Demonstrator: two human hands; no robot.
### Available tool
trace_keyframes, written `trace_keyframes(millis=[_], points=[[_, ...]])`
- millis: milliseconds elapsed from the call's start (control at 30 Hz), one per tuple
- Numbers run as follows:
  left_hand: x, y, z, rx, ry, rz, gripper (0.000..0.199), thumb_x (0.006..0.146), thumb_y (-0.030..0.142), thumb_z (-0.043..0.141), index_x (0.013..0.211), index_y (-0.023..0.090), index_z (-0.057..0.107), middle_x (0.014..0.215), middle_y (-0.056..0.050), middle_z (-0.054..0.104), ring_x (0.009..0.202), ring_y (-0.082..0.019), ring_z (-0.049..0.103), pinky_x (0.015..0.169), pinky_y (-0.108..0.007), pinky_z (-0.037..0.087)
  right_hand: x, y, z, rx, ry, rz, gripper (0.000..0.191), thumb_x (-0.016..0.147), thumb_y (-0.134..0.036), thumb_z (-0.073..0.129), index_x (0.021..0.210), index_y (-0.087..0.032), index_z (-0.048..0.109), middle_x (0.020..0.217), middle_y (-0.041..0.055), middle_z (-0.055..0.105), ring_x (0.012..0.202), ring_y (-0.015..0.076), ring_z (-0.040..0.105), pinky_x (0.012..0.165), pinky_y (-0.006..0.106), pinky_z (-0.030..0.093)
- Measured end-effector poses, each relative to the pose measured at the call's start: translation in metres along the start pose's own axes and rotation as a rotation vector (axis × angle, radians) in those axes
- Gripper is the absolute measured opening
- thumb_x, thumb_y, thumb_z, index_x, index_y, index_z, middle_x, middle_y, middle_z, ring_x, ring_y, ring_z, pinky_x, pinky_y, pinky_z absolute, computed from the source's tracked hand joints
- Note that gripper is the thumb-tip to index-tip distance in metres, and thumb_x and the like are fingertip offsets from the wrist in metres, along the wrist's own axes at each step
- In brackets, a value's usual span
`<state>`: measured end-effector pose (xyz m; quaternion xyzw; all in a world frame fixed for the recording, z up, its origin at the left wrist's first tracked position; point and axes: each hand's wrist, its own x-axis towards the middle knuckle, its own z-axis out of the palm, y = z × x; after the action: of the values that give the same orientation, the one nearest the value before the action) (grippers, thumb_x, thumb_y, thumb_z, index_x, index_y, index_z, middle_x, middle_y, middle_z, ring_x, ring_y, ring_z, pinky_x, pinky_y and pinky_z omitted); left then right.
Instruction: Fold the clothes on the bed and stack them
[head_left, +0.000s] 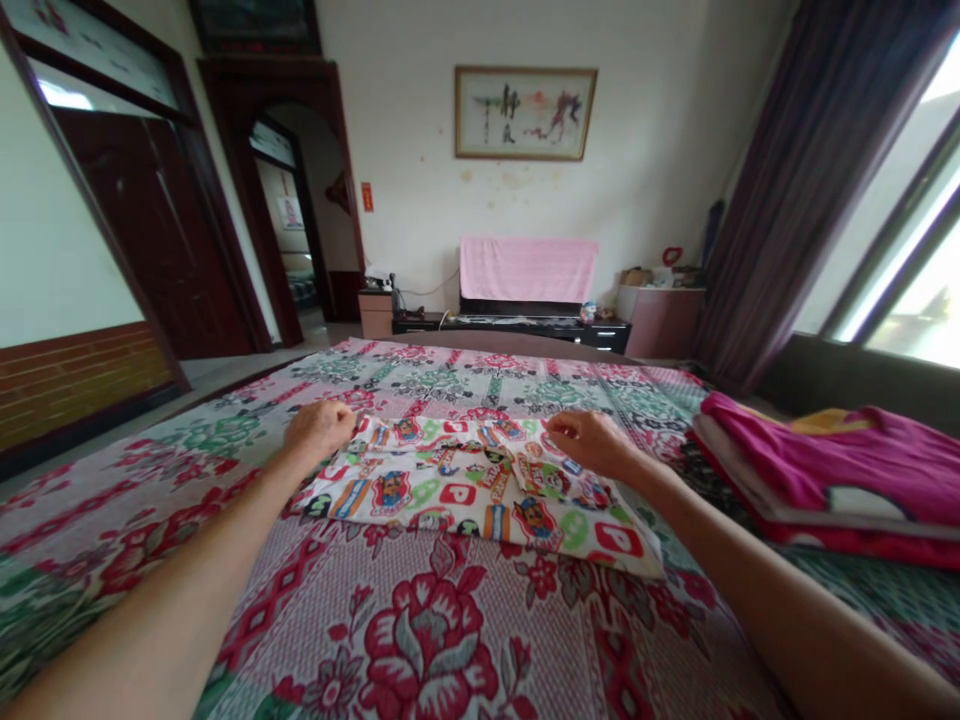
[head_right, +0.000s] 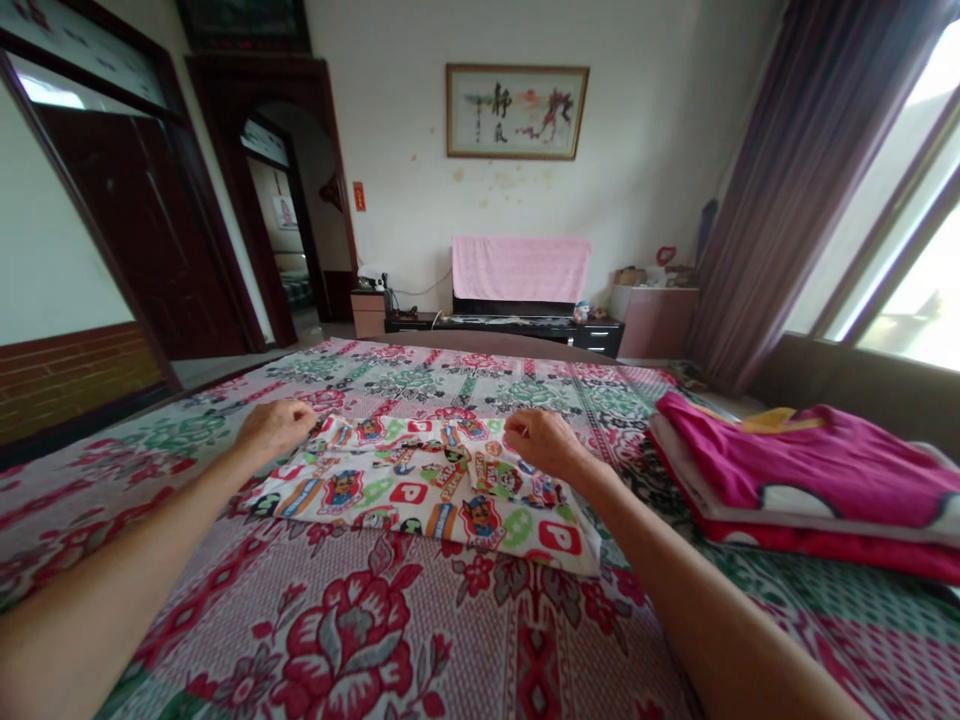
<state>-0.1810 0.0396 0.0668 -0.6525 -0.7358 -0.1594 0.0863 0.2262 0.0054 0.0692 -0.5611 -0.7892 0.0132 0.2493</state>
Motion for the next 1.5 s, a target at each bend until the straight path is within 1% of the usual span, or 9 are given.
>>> trace_keyframes(millis=[200, 433, 633, 800, 1033, 1167, 1233, 1333, 1500], points=[[0.003, -0.001, 0.016, -0.051, -0.117, -0.062, 0.048, 0.077, 0.059, 0.040, 0.080, 0.025, 0.075, 0.085, -0.007, 0.073, 0.082, -0.025, 0.065, 0.064, -0.029, 0.043, -0.002, 0.031, 0.020, -0.023, 0.017, -0.044, 0.023, 0.079, -0.031, 0.052, 0.081, -0.020, 0.072, 0.085, 0.0058, 0.071, 0.078, 0.0177, 0.063, 0.070, 0.027, 0.043], [0.010, 0.004, 0.029, -0.050, -0.145, -0.057, 0.031, 0.070, 0.048, 0.053, 0.075, 0.023, 0.072, 0.085, -0.005, 0.073, 0.083, -0.022, 0.065, 0.064, -0.026, 0.042, -0.001, 0.052, 0.037, 0.081, 0.096, -0.112, 0.022, 0.077, -0.026, 0.050, 0.076, -0.021, 0.071, 0.084, 0.0056, 0.071, 0.078, 0.0182, 0.064, 0.073, 0.029, 0.047], [0.013, 0.006, 0.029, -0.088, -0.029, -0.063, 0.031, 0.078, 0.044, 0.046, 0.083, 0.023, 0.069, 0.085, -0.003, 0.073, 0.079, -0.019, 0.064, 0.061, -0.024, 0.040, -0.001, 0.050, 0.038, 0.106, 0.177, -0.022, 0.023, 0.078, -0.027, 0.049, 0.080, -0.022, 0.071, 0.089, 0.0048, 0.072, 0.080, 0.0186, 0.066, 0.070, 0.029, 0.049], [0.016, 0.010, 0.026, -0.058, 0.055, -0.058, 0.034, 0.081, 0.045, 0.043, 0.086, 0.023, 0.069, 0.086, -0.005, 0.072, 0.079, -0.021, 0.063, 0.062, -0.025, 0.040, -0.003, 0.044, 0.034, 0.078, 0.155, -0.066, 0.023, 0.080, -0.025, 0.049, 0.087, -0.024, 0.070, 0.097, 0.0033, 0.071, 0.088, 0.0188, 0.065, 0.080, 0.031, 0.049], [0.017, 0.011, 0.028, -0.028, 0.012, -0.054, 0.034, 0.083, 0.040, 0.042, 0.093, 0.022, 0.069, 0.096, -0.007, 0.072, 0.089, -0.024, 0.065, 0.070, -0.028, 0.044, -0.007, 0.036, 0.029, 0.065, -0.053, -0.140, 0.030, 0.085, -0.029, 0.048, 0.107, -0.025, 0.068, 0.108, 0.0050, 0.069, 0.097, 0.0214, 0.064, 0.088, 0.034, 0.049], [0.018, 0.010, 0.026, -0.035, -0.016, -0.075, 0.039, 0.082, 0.036, 0.045, 0.112, 0.021, 0.066, 0.108, -0.009, 0.070, 0.099, -0.026, 0.063, 0.079, -0.030, 0.046, -0.005, 0.042, 0.026, 0.063, 0.043, -0.088, 0.030, 0.085, -0.028, 0.045, 0.104, -0.024, 0.068, 0.106, 0.0051, 0.070, 0.093, 0.0198, 0.065, 0.085, 0.031, 0.049], [0.016, 0.012, 0.022, -0.035, 0.029, -0.035, 0.043, 0.082, 0.035, 0.045, 0.118, 0.021, 0.063, 0.112, -0.010, 0.069, 0.102, -0.026, 0.062, 0.083, -0.031, 0.046, -0.003, 0.049, 0.023, 0.041, 0.155, -0.016, 0.030, 0.085, -0.027, 0.044, 0.102, -0.023, 0.068, 0.106, 0.0052, 0.070, 0.092, 0.0198, 0.065, 0.084, 0.031, 0.050], [0.013, 0.021, 0.018, -0.036, 0.025, 0.127, 0.038, 0.083, 0.036, 0.043, 0.107, 0.023, 0.069, 0.112, -0.008, 0.068, 0.102, -0.024, 0.062, 0.086, -0.031, 0.045, -0.001, 0.060, 0.020, 0.031, 0.252, 0.031, 0.030, 0.083, -0.024, 0.043, 0.101, -0.024, 0.068, 0.108, 0.0037, 0.070, 0.097, 0.0198, 0.065, 0.088, 0.031, 0.049], [0.006, 0.033, 0.028, -0.070, -0.093, 0.436, 0.041, 0.084, 0.042, 0.043, 0.107, 0.021, 0.069, 0.117, -0.007, 0.065, 0.108, -0.022, 0.059, 0.095, -0.029, 0.042, -0.005, 0.060, 0.022, 0.089, 0.148, -0.030, 0.032, 0.085, -0.025, 0.041, 0.105, -0.022, 0.066, 0.111, 0.0058, 0.068, 0.100, 0.0200, 0.063, 0.088, 0.031, 0.048]])
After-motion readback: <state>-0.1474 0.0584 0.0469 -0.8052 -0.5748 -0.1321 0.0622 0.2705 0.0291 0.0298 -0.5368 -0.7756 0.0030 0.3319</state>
